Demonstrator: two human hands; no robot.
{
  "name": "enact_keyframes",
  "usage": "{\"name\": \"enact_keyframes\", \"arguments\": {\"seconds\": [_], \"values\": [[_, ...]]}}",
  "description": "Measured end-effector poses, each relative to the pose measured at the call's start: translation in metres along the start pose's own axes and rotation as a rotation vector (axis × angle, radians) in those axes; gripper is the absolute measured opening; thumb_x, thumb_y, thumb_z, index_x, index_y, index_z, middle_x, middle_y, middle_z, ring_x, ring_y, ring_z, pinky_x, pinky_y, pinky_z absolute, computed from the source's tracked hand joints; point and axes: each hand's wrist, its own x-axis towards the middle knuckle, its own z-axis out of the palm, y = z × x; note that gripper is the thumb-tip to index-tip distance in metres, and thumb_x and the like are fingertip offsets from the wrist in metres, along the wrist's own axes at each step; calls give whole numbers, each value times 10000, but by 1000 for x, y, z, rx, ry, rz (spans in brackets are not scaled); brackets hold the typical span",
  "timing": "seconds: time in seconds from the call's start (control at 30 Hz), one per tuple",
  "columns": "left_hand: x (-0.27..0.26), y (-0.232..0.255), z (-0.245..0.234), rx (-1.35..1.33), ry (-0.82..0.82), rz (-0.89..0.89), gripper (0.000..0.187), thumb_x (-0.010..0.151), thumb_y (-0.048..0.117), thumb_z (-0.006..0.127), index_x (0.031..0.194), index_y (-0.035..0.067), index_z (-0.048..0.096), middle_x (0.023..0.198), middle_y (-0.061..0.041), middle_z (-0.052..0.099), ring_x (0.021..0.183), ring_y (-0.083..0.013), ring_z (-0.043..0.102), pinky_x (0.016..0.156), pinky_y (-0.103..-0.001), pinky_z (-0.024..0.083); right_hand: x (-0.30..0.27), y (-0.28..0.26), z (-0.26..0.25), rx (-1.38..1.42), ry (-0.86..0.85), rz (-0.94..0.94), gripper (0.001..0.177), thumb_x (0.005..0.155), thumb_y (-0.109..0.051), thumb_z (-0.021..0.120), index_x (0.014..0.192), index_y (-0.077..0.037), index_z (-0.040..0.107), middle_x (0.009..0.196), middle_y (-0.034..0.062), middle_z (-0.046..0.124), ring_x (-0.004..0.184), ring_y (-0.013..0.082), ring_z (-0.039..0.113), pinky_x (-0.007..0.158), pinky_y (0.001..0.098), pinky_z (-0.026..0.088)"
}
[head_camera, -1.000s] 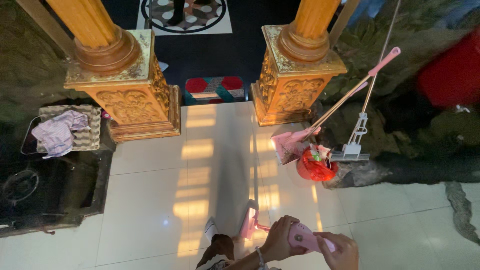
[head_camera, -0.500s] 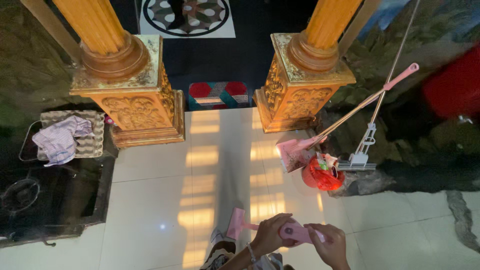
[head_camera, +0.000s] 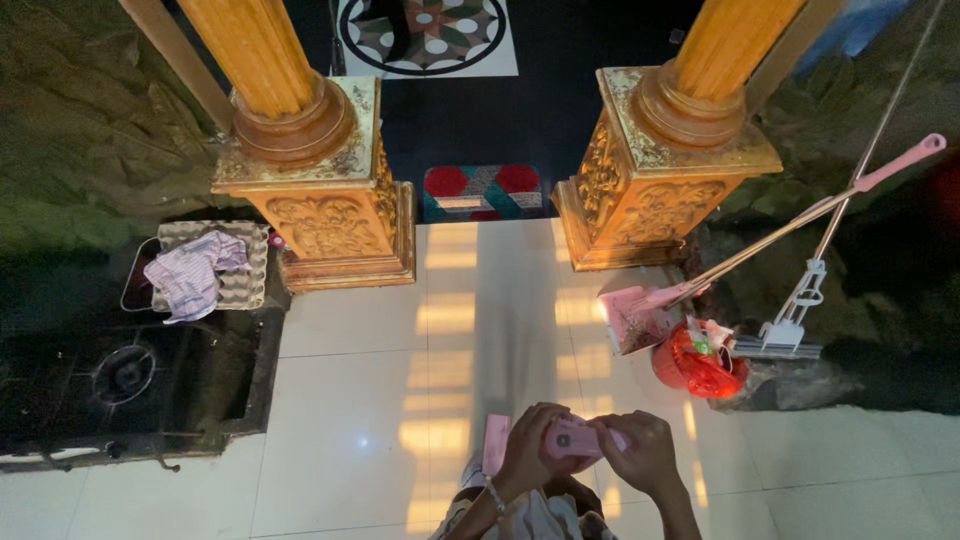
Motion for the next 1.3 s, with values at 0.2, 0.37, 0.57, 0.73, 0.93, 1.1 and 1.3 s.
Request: {"name": "enact_keyframes", "arguments": {"seconds": [0.2, 0.37, 0.57, 0.73, 0.93, 1.1, 1.3], "values": [[9, -15, 11, -22, 131, 12, 660, 636, 237, 948, 1167, 112, 575, 1157, -87, 599, 1079, -310, 597, 935, -418, 490, 22, -3, 8, -8, 3, -47, 119, 801, -197, 720, 802, -127, 817, 666, 90, 752, 550, 269, 668, 562, 389, 526], [19, -10, 27, -127, 178, -39, 696, 620, 197, 993, 1157, 96, 562, 1128, -91, 580, 1042, -268, 631, 881, -379, 539, 32, 12, 0, 24, -17, -37, 119, 798, -190, 720, 806, -122, 818, 696, 81, 767, 527, 273, 643, 543, 386, 523], [31, -4, 71, -262, 220, -13, 670, 670, 113, 937, 1212, 68, 547, 1269, -107, 582, 1120, -212, 652, 933, -340, 554, 28, 57, -25, 34, -40, -29, 123, 815, -178, 704, 804, -125, 814, 669, 84, 744, 529, 264, 636, 542, 386, 503], [47, 8, 118, -352, 173, -98, 638, 711, 167, 928, 1218, 70, 553, 1117, -88, 721, 1043, -231, 736, 913, -375, 599, 18, 108, -53, 126, -36, 100, 167, 872, -173, 663, 851, -105, 814, 685, 97, 739, 576, 221, 697, 550, 342, 519], [56, 23, 164, -86, 202, -52, 702, 655, 256, 968, 1179, 71, 541, 1101, -108, 691, 1003, -273, 706, 869, -391, 575, -3, 165, -80, 159, -56, 178, 204, 868, -154, 615, 843, -73, 801, 702, 99, 765, 613, 180, 757, 598, 303, 549], [51, 32, 203, -35, 281, -47, 708, 637, 268, 981, 1170, 81, 554, 1079, -107, 673, 982, -272, 698, 852, -395, 576, -21, 206, -92, 229, -72, 114, 202, 875, -132, 605, 822, -46, 780, 715, 92, 773, 651, 180, 767, 626, 296, 557], [28, 31, 221, -24, 333, -122, 722, 638, 228, 954, 1214, 84, 544, 1132, -110, 637, 1054, -289, 662, 899, -421, 543, -27, 220, -96, 273, -256, 103, 180, 854, -108, 609, 813, -21, 761, 700, 122, 768, 646, 198, 771, 612, 320, 555]]}}
